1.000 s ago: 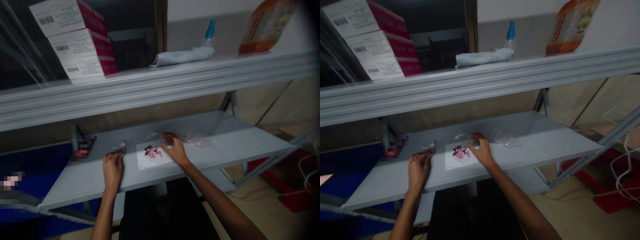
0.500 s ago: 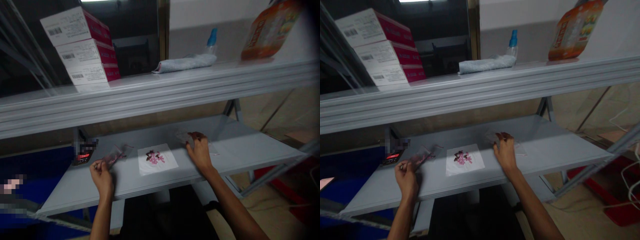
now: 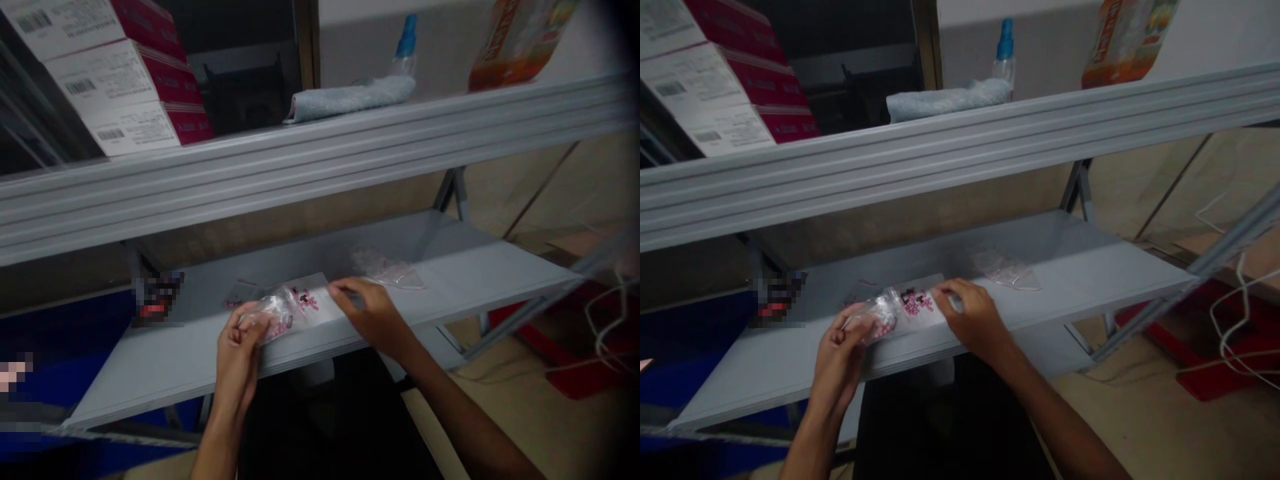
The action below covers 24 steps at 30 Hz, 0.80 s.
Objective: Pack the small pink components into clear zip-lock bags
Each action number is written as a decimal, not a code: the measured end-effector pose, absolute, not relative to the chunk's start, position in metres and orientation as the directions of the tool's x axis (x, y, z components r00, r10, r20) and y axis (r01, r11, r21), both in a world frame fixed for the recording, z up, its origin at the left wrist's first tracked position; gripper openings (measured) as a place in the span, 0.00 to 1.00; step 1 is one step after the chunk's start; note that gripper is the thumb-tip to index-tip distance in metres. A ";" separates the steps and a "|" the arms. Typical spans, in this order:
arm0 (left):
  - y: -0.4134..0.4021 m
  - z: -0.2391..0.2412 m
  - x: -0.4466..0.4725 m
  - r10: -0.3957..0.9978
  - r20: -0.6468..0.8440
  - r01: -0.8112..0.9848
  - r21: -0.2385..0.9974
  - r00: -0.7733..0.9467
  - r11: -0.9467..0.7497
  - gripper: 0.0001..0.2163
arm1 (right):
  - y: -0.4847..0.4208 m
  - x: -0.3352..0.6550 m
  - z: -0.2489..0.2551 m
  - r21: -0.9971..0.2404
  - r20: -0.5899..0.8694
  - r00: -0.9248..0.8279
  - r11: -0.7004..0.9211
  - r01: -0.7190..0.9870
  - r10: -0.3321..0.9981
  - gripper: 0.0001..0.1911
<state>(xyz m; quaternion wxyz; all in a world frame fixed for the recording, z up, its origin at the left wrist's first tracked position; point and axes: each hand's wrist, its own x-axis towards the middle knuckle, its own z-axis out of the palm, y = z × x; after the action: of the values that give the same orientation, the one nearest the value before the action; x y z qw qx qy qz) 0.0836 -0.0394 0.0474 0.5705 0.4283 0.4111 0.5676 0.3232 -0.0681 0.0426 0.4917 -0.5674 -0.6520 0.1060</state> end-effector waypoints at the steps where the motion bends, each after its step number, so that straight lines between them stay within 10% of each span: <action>1: -0.049 0.049 0.091 0.996 -0.008 -0.273 0.961 0.091 0.032 0.24 | -0.076 0.313 0.048 -0.778 0.427 0.009 0.362 0.513 0.904 0.14; 10: -0.060 0.053 0.076 0.968 0.007 -0.094 0.995 0.251 0.017 0.17 | -0.091 0.301 0.061 -0.998 0.063 -0.469 0.050 -0.039 0.881 0.16; 24: -0.084 0.074 0.081 0.947 0.203 0.207 0.944 0.249 -0.257 0.06 | -0.094 0.287 0.057 -0.994 0.108 -0.325 0.091 -0.068 0.939 0.18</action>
<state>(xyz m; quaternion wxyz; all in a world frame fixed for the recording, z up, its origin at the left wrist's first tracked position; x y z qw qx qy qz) 0.0814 -0.0844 0.0744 0.4278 0.6646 0.4340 0.4324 0.2868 -0.0945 0.0567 0.4471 -0.3706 -0.5878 0.5632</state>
